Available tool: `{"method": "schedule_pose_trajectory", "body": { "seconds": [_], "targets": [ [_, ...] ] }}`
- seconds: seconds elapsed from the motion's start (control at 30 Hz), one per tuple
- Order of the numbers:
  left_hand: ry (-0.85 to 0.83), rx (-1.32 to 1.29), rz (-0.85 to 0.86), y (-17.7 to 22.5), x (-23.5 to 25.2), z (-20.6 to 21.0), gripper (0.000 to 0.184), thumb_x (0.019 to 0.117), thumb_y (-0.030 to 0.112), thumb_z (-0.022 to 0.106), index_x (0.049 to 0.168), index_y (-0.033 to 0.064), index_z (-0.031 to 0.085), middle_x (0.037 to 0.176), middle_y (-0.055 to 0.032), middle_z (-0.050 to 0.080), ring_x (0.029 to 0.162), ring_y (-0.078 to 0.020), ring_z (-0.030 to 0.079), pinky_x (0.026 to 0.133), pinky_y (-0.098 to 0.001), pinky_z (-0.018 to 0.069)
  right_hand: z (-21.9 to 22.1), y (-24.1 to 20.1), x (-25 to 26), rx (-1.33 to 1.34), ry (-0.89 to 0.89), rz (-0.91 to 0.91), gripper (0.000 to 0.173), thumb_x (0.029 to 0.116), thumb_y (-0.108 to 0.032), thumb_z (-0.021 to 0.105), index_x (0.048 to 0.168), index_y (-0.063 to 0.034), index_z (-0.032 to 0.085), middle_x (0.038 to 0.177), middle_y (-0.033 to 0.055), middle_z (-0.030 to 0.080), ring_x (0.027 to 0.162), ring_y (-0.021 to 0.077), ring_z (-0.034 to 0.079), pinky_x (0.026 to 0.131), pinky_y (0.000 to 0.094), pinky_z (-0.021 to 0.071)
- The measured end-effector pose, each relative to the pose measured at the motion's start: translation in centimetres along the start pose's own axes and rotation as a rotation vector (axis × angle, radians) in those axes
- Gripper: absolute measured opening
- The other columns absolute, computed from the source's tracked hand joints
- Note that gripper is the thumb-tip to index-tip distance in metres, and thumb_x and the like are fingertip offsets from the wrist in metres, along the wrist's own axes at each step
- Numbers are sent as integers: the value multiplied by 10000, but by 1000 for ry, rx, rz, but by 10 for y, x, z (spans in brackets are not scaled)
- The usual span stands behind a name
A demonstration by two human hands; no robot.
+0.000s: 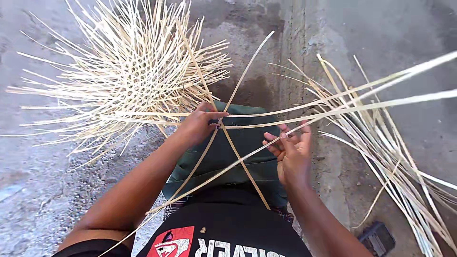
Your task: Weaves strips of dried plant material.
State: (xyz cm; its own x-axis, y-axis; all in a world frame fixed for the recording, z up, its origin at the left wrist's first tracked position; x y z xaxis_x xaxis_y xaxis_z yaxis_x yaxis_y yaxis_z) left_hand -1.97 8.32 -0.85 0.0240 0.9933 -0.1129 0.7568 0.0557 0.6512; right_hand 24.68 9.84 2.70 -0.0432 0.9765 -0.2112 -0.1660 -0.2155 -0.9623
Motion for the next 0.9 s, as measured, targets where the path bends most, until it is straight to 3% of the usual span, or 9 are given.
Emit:
{"method": "schedule_pose_trajectory", "body": {
  "seconds": [0.13, 0.33, 0.43, 0.57, 0.67, 0.8, 0.9],
  "targets": [
    [3, -8, 7, 0, -1, 0, 478, 945, 98, 713, 1361, 329, 665, 1334, -137, 554, 1154, -295, 612, 907, -521, 565, 6, -2, 5, -18, -19, 45, 654, 1063, 16, 439, 1611, -255, 206, 1260, 139, 611, 868, 277, 743, 733, 424, 655],
    [-16, 1, -14, 1, 1, 1, 487, 943, 92, 716, 1367, 324, 661, 1354, -148, 550, 1161, -301, 614, 914, -523, 562, 15, -16, 1, -68, -24, -286, 660, 1053, -2, 461, 1577, -256, 151, 1264, 128, 616, 871, 316, 753, 731, 478, 667],
    [-13, -6, -31, -2, 2, 2, 482, 946, 104, 717, 1361, 344, 663, 1364, -126, 546, 1156, -288, 618, 906, -521, 570, 18, -11, -1, -97, -30, -320, 685, 1056, -14, 463, 1596, -249, 113, 1283, 157, 592, 877, 335, 749, 735, 493, 668],
    [15, -4, 7, 0, 1, 0, 469, 934, 86, 727, 1342, 313, 683, 1320, -130, 572, 1120, -289, 632, 876, -522, 572, 16, 9, 6, -24, 7, 12, 741, 1064, 24, 430, 1620, -313, 75, 1264, 184, 628, 863, 328, 751, 724, 455, 657],
    [-15, -5, 24, -2, 3, 0, 462, 946, 103, 713, 1356, 314, 673, 1314, -136, 570, 1144, -279, 620, 901, -499, 566, 17, 26, 6, 15, 4, 256, 707, 1069, 24, 417, 1625, -266, 92, 1226, 228, 629, 867, 346, 748, 738, 441, 652],
    [-48, -34, 39, -3, 3, -1, 470, 945, 109, 716, 1366, 312, 666, 1317, -136, 566, 1157, -274, 611, 907, -493, 566, 6, 16, 27, -4, -4, 326, 632, 1050, 38, 410, 1593, -152, 148, 1124, 180, 687, 830, 262, 752, 743, 373, 638],
    [-69, -29, 18, -4, 4, -1, 468, 953, 118, 711, 1372, 320, 659, 1338, -137, 546, 1144, -268, 616, 904, -489, 568, 4, 13, 30, 13, 1, 383, 588, 1040, 42, 433, 1559, -125, 211, 1113, 162, 698, 843, 243, 753, 756, 359, 635]
  ]
}}
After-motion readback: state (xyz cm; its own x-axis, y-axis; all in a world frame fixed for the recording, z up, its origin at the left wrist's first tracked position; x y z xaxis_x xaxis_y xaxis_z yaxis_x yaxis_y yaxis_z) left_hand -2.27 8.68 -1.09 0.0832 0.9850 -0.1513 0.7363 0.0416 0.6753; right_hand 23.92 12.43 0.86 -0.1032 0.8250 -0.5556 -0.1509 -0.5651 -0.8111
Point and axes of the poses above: each hand's wrist, its own x-axis towards the middle knuckle, its own z-axis out of the palm, y = z × x, the point moved 9 cm from there along x, towards the middle knuckle
